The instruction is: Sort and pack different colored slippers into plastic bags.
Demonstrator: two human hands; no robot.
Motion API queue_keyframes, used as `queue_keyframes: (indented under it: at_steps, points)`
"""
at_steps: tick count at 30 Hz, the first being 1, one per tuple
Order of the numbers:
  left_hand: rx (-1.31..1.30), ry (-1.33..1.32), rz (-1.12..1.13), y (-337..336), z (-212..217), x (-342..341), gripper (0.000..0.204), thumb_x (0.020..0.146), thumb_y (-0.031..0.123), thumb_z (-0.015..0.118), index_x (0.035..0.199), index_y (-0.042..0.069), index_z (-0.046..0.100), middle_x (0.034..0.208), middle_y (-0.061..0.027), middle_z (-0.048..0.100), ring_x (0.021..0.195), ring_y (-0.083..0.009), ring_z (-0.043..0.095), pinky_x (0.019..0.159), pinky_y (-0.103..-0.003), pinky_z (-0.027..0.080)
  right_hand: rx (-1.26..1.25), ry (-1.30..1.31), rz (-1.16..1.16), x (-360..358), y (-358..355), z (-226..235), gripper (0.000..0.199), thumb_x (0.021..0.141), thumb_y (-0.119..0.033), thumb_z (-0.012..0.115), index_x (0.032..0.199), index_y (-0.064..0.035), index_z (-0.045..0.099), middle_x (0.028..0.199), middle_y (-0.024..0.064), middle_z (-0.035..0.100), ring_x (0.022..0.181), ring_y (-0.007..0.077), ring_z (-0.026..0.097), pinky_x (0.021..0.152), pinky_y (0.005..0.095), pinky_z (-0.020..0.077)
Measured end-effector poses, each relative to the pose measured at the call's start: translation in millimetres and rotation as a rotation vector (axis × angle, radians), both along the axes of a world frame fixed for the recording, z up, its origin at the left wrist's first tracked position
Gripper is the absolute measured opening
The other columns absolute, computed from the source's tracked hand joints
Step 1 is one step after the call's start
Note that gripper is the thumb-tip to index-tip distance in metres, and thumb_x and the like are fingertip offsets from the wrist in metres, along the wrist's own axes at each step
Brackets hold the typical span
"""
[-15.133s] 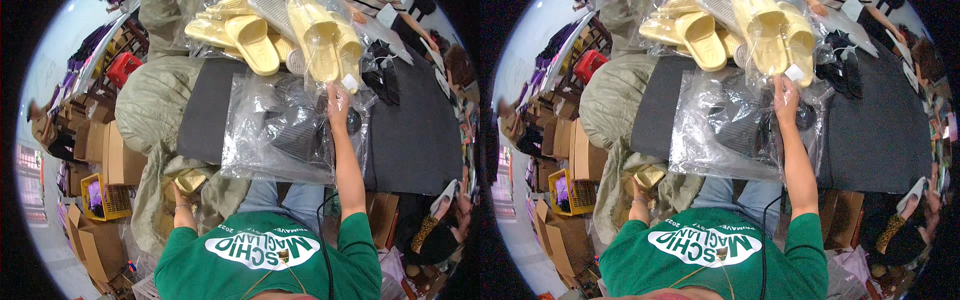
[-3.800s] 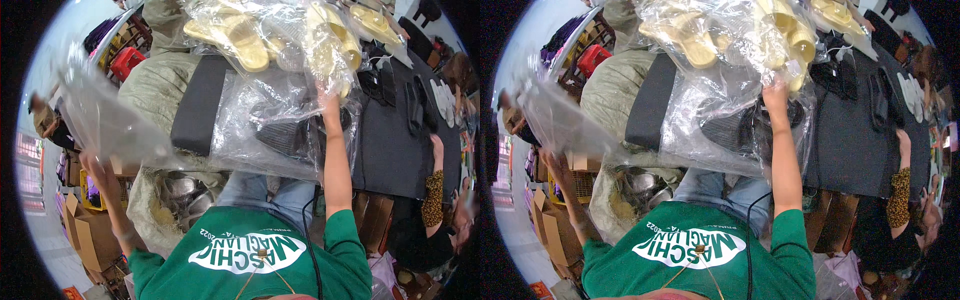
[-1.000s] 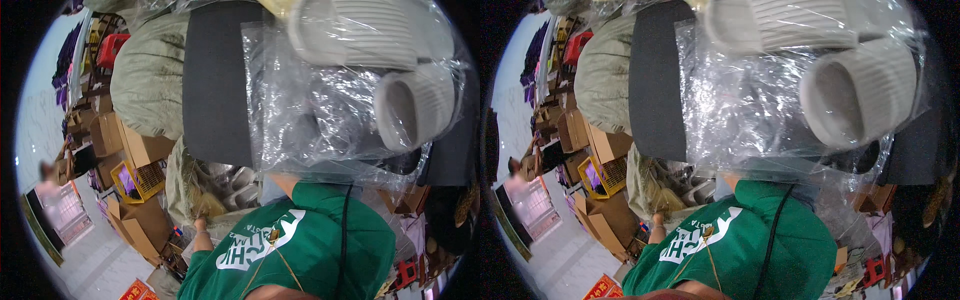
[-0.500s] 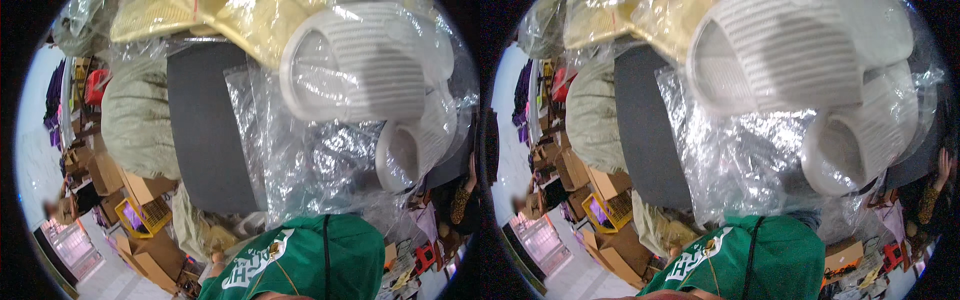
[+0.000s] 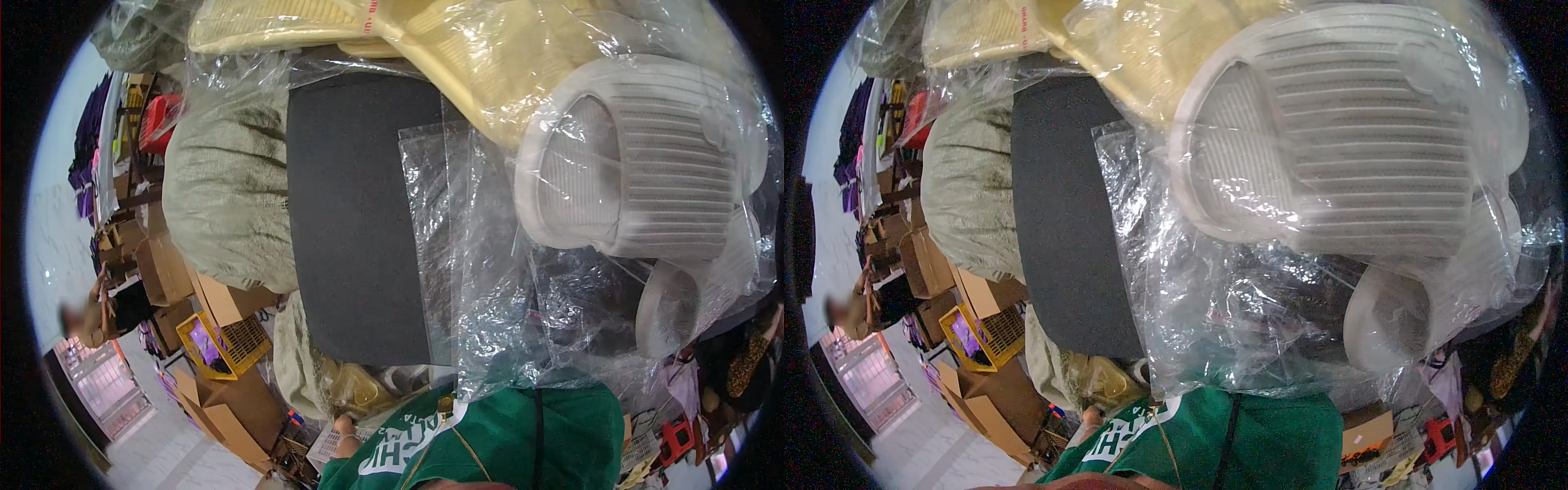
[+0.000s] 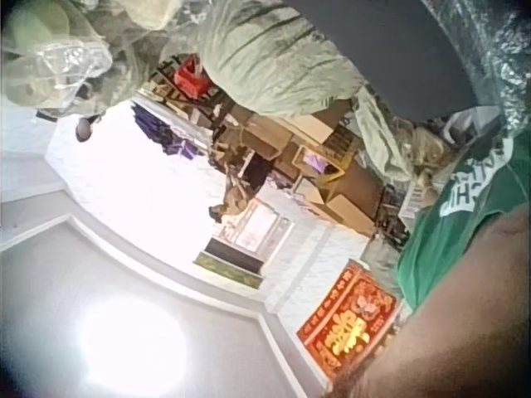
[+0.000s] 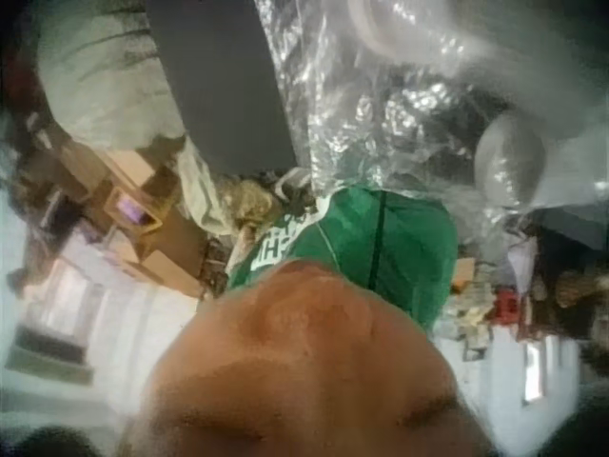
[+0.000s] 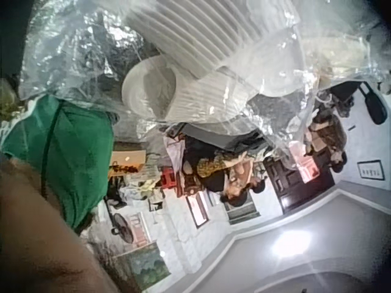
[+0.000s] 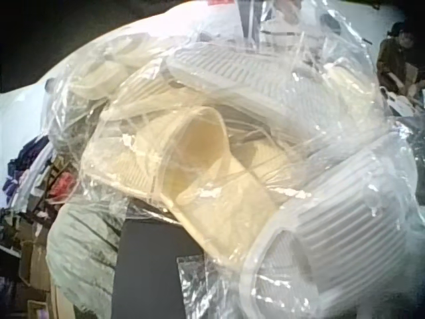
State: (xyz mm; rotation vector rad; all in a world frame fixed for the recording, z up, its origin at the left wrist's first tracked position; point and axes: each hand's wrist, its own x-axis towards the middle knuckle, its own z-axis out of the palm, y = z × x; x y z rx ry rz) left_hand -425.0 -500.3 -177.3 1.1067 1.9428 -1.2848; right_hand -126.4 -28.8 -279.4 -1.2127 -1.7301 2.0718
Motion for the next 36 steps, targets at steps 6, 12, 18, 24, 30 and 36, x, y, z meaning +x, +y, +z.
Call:
queue_keyframes:
  at_steps: [6, 12, 18, 24, 30, 36]
  points:
    - [0.857, 0.011, 1.151, -6.9, 1.3, 22.3, 0.026, 0.081, 0.021, 0.055, 0.092, 0.001, 0.065, 0.090, -0.0137, 0.065, 0.084, -0.0298, 0.062, 0.073, -0.041, 0.050, -0.010, 0.019, 0.082, -4.7, -10.2, 9.1, 0.043, 0.087, -0.037, 0.050, 0.096, 0.0033, 0.060, 0.082, 0.0223, 0.062, 0.079, 0.0319, 0.062, 0.071, 0.0448, 0.0460]
    - [1.374, 0.060, 1.791, 10.5, 0.0, 36.8, 0.052, 0.075, 0.021, 0.069, 0.119, 0.000, 0.053, 0.121, -0.0103, 0.055, 0.102, -0.0255, 0.055, 0.086, -0.035, 0.046, -0.054, 0.063, 0.227, -28.2, -51.3, 24.9, 0.043, 0.087, -0.037, 0.050, 0.095, 0.0034, 0.060, 0.082, 0.0221, 0.062, 0.079, 0.0315, 0.061, 0.070, 0.0448, 0.0460]
    - [1.038, 0.331, 1.197, 18.8, -18.2, 33.3, 0.045, 0.074, 0.017, 0.073, 0.108, -0.009, 0.058, 0.100, -0.0132, 0.062, 0.089, -0.0225, 0.057, 0.079, -0.035, 0.046, -0.169, 0.059, 0.318, -34.5, -121.9, 22.8, 0.043, 0.086, -0.038, 0.050, 0.094, 0.0035, 0.060, 0.081, 0.0219, 0.062, 0.078, 0.0311, 0.061, 0.070, 0.0447, 0.0459]
    - [1.035, 0.356, 1.233, 0.0, -30.9, 24.3, 0.038, 0.081, 0.018, 0.066, 0.105, -0.011, 0.058, 0.096, -0.0168, 0.064, 0.079, -0.0247, 0.057, 0.072, -0.037, 0.046, -0.172, 0.053, 0.284, -40.2, -90.6, 11.8, 0.043, 0.086, -0.038, 0.050, 0.094, 0.0036, 0.061, 0.080, 0.0217, 0.062, 0.077, 0.0307, 0.061, 0.069, 0.0446, 0.0459]
    - [1.020, 0.331, 1.266, 21.6, -17.8, 44.5, 0.039, 0.085, 0.027, 0.062, 0.098, -0.010, 0.062, 0.105, -0.0198, 0.062, 0.089, -0.0290, 0.060, 0.076, -0.038, 0.047, -0.164, 0.030, 0.240, -35.9, -52.1, -2.4, 0.043, 0.086, -0.038, 0.050, 0.093, 0.0037, 0.061, 0.079, 0.0215, 0.061, 0.077, 0.0303, 0.061, 0.069, 0.0446, 0.0459]
    - [1.281, 0.388, 1.229, -26.1, -29.5, 24.6, 0.038, 0.081, 0.029, 0.060, 0.102, -0.002, 0.063, 0.102, -0.0164, 0.063, 0.089, -0.0288, 0.061, 0.080, -0.040, 0.048, -0.135, 0.032, 0.249, -36.8, -25.6, 7.0, 0.044, 0.086, -0.038, 0.050, 0.093, 0.0037, 0.061, 0.078, 0.0213, 0.061, 0.076, 0.0299, 0.061, 0.068, 0.0445, 0.0458]
